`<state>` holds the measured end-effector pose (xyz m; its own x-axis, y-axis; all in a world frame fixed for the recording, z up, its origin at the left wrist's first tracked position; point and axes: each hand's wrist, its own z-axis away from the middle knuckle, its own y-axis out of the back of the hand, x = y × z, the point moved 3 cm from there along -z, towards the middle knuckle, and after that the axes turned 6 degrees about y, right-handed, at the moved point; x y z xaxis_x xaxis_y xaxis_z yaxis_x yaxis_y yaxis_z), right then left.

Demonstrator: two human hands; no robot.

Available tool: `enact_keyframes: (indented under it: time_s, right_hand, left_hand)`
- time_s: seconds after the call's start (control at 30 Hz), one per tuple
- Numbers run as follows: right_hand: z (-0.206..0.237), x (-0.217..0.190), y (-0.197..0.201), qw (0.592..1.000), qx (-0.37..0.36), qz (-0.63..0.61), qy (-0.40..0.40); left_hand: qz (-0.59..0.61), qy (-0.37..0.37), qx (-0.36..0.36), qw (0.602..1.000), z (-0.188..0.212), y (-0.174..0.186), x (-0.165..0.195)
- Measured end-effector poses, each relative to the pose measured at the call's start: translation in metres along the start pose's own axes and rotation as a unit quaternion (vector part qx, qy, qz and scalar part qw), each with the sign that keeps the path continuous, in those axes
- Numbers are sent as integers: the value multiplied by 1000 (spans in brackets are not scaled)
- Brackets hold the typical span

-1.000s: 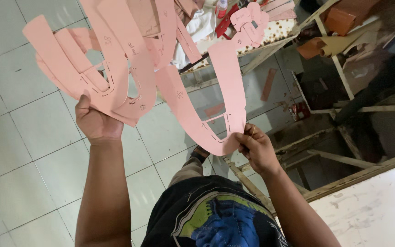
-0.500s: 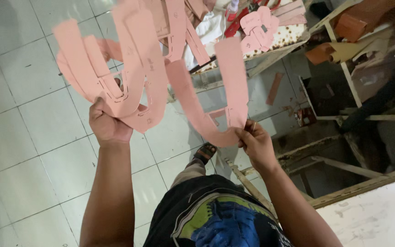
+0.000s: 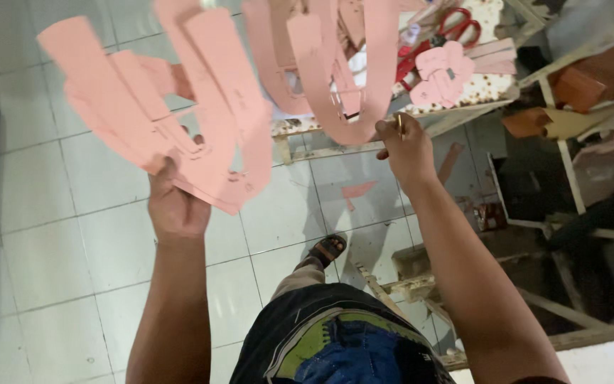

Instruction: The person places pink paper shoe pattern pieces on a sheet of brown paper and traces around their inner edges with a pencil, repositioning each pattern to complete the outline. They stack finished patterns aside and continue tracing additional pieces on the brown paper.

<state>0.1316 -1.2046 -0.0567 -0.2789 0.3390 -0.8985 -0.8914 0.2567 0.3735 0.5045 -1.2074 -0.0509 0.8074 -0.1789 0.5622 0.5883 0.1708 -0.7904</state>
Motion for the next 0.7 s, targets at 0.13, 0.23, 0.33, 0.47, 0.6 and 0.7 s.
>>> enact_keyframes:
  time_s: [0.13,0.23,0.33,0.47,0.6,0.7]
  right_hand:
    - [25,-11,-49,983,-162,-64,-48]
    - [51,-14,-84,985,-157,-76,-14]
    - [56,-16,-91,994,-40,-52,84]
    - [59,-5,-93,989,-118,-88,-8]
    - [65,0,-103,984,-162,-66,-46]
    - [63,-11,-96,986,6,46,163]
  left_hand:
    - [-32,11,-35,999,15,-3,-20]
    - [-28,44,7,999,15,-1,-40]
    - [6,58,-41,997,19,-4,-49]
    - [6,80,-51,995,22,-5,-56]
    - [-5,105,-39,994,27,-9,-72]
    - [-54,91,-2,994,23,-7,-78]
